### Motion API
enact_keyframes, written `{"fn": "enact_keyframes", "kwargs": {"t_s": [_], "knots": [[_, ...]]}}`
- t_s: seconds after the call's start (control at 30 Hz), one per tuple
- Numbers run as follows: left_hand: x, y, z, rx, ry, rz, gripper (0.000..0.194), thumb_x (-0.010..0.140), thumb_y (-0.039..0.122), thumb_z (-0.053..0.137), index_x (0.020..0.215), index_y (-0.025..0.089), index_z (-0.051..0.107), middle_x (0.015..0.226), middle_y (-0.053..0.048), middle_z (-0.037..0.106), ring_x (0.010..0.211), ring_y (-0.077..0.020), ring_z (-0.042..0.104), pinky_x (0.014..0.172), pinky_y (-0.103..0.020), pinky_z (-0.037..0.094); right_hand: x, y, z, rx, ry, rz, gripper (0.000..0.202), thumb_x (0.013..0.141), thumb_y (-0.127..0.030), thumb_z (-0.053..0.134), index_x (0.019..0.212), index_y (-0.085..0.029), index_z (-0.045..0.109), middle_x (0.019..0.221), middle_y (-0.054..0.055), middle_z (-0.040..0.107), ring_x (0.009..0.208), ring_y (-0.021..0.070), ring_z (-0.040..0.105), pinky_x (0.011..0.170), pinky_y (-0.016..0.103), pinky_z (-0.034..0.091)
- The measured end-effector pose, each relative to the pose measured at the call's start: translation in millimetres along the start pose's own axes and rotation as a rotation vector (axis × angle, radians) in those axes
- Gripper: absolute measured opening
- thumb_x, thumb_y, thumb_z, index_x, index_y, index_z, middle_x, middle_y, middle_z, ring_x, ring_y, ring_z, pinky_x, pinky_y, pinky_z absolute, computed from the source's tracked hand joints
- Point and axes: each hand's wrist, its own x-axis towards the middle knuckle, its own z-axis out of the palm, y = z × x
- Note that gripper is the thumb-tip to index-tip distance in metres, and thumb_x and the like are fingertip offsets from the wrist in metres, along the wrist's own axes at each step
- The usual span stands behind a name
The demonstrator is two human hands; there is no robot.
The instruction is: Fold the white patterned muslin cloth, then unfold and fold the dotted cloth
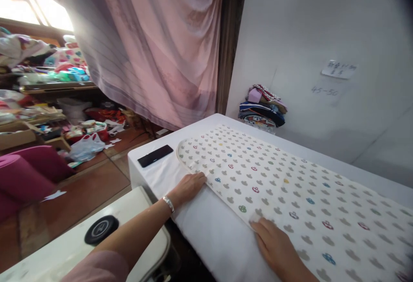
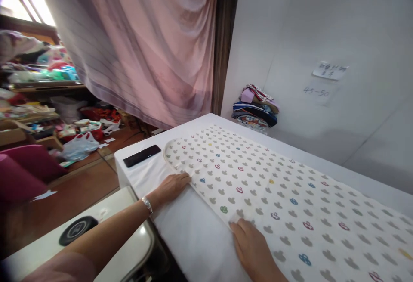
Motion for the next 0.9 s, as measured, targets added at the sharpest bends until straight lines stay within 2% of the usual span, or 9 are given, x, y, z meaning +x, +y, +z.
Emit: {"fn": "enact_keyframes", "kwargs": {"t_s": [0.13, 0.23, 0.4, 0.6, 0.8, 0.9], "knots": [[4.4, 0.2, -1.8, -0.005, -0.014, 0.007, 0.021, 0.090, 0.018, 0.031, 0.093, 0.019, 0.052, 0.093, -0.004, 0.057, 0.075, -0.0154, 0.057, 0.063, -0.027, 0.042, 12.2, -9.5, -9.5, -0.043, -0.095, 0.086, 0.026, 0.086, -0.018, 0.038, 0.101, -0.022, 0.059, 0.089, 0.005, 0.060, 0.076, 0.0169, 0.059, 0.064, 0.027, 0.047], [5.5, 1.7, -3.5, -0.034, -0.006, -0.003, 0.021, 0.090, 0.019, 0.032, 0.095, 0.020, 0.052, 0.095, -0.004, 0.058, 0.077, -0.0160, 0.057, 0.065, -0.028, 0.043, 25.7, -16.0, -13.3, -0.073, -0.111, 0.099, 0.026, 0.085, -0.016, 0.040, 0.100, -0.021, 0.060, 0.092, 0.006, 0.059, 0.077, 0.0176, 0.058, 0.065, 0.027, 0.046], [4.8, 1.1, -0.5, -0.123, 0.059, -0.072, 0.024, 0.087, 0.017, 0.037, 0.105, 0.023, 0.052, 0.106, -0.004, 0.057, 0.093, -0.0179, 0.056, 0.074, -0.029, 0.045, 40.0, -20.5, -10.3, -0.088, -0.134, 0.090, 0.028, 0.083, -0.011, 0.038, 0.097, -0.020, 0.060, 0.087, 0.006, 0.059, 0.077, 0.0179, 0.057, 0.062, 0.025, 0.044], [6.1, -2.6, 6.1, -0.177, 0.117, -0.148, 0.025, 0.084, 0.014, 0.039, 0.106, 0.023, 0.047, 0.110, -0.005, 0.055, 0.097, -0.0170, 0.055, 0.075, -0.029, 0.046, 37.7, -13.2, -11.1, 0.148, -0.079, 0.144, 0.028, 0.088, -0.021, 0.034, 0.102, -0.021, 0.058, 0.090, 0.004, 0.059, 0.080, 0.0168, 0.058, 0.069, 0.028, 0.047], [8.5, -6.4, 7.6, -0.147, 0.119, -0.143, 0.007, 0.084, 0.017, 0.040, 0.089, 0.021, 0.042, 0.096, -0.004, 0.054, 0.084, -0.0160, 0.055, 0.067, -0.028, 0.044, 37.6, -6.8, -12.2, 0.311, -0.048, 0.218, 0.034, 0.087, -0.026, 0.035, 0.116, -0.022, 0.054, 0.109, 0.005, 0.061, 0.099, 0.0188, 0.058, 0.085, 0.034, 0.047], [8.6, -6.7, 6.5, -0.136, 0.121, -0.127, 0.002, 0.085, 0.020, 0.040, 0.087, 0.021, 0.041, 0.097, -0.004, 0.054, 0.082, -0.0154, 0.054, 0.066, -0.027, 0.044, 38.8, -6.4, -13.1, 0.338, -0.060, 0.236, 0.037, 0.086, -0.026, 0.037, 0.120, -0.023, 0.052, 0.116, 0.005, 0.060, 0.103, 0.0194, 0.057, 0.089, 0.036, 0.046]]}}
